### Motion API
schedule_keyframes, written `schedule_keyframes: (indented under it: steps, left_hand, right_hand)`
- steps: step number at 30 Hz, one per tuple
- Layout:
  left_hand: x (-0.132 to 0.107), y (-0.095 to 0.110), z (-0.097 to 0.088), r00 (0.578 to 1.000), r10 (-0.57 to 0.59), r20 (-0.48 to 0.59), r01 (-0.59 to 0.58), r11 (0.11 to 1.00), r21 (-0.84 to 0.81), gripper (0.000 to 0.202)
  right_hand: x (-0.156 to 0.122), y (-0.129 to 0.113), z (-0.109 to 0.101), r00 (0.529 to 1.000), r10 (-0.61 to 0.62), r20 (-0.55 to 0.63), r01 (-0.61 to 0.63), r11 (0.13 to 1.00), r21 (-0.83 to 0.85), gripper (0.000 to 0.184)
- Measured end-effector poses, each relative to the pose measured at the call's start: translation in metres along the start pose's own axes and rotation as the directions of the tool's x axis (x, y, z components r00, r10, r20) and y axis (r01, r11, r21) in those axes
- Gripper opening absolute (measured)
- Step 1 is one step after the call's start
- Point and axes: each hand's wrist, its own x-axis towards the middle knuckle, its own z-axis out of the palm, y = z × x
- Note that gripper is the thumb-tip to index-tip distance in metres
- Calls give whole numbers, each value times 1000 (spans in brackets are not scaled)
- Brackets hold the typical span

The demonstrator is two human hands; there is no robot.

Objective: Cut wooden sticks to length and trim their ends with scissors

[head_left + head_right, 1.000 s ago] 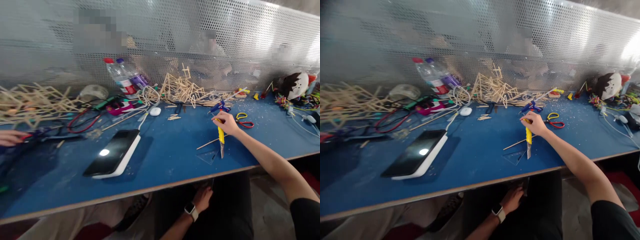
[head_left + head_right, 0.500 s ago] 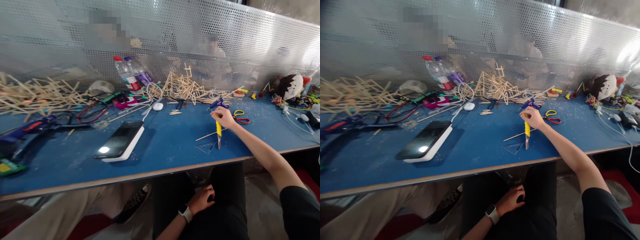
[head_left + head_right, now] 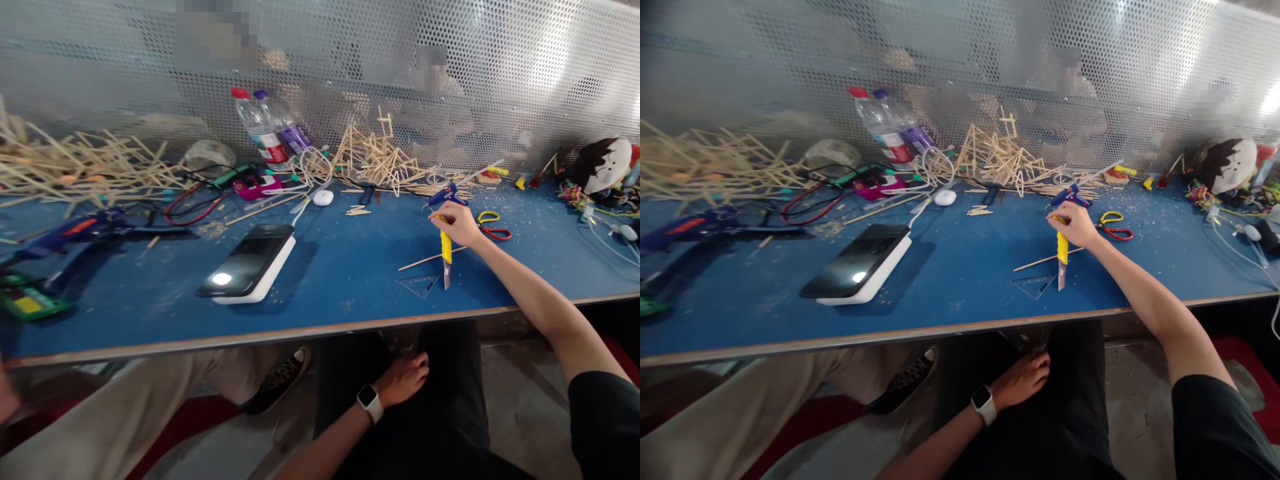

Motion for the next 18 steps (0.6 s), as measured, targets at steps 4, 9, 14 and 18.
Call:
schedule_keyframes:
  steps: [4, 9, 14, 18]
  left_hand:
    - [-25, 62, -74, 977, 212, 20, -213, 974, 71, 6]
    - [-12, 94, -244, 858, 465, -218, -355, 843, 403, 17]
    - [64, 34, -327, 931, 278, -236, -203, 933, 298, 11]
    - [88, 0, -313, 918, 343, -197, -297, 927, 231, 13]
  right_hand:
    - [1, 0, -6, 999, 35, -3, -35, 999, 12, 28]
    - [1, -5, -12, 997, 78, 19, -79, 997, 24, 26]
    - [-1, -7, -16, 995, 102, 17, -103, 994, 28, 23]
    - [-3, -3, -20, 992, 123, 13, -124, 991, 60, 21]
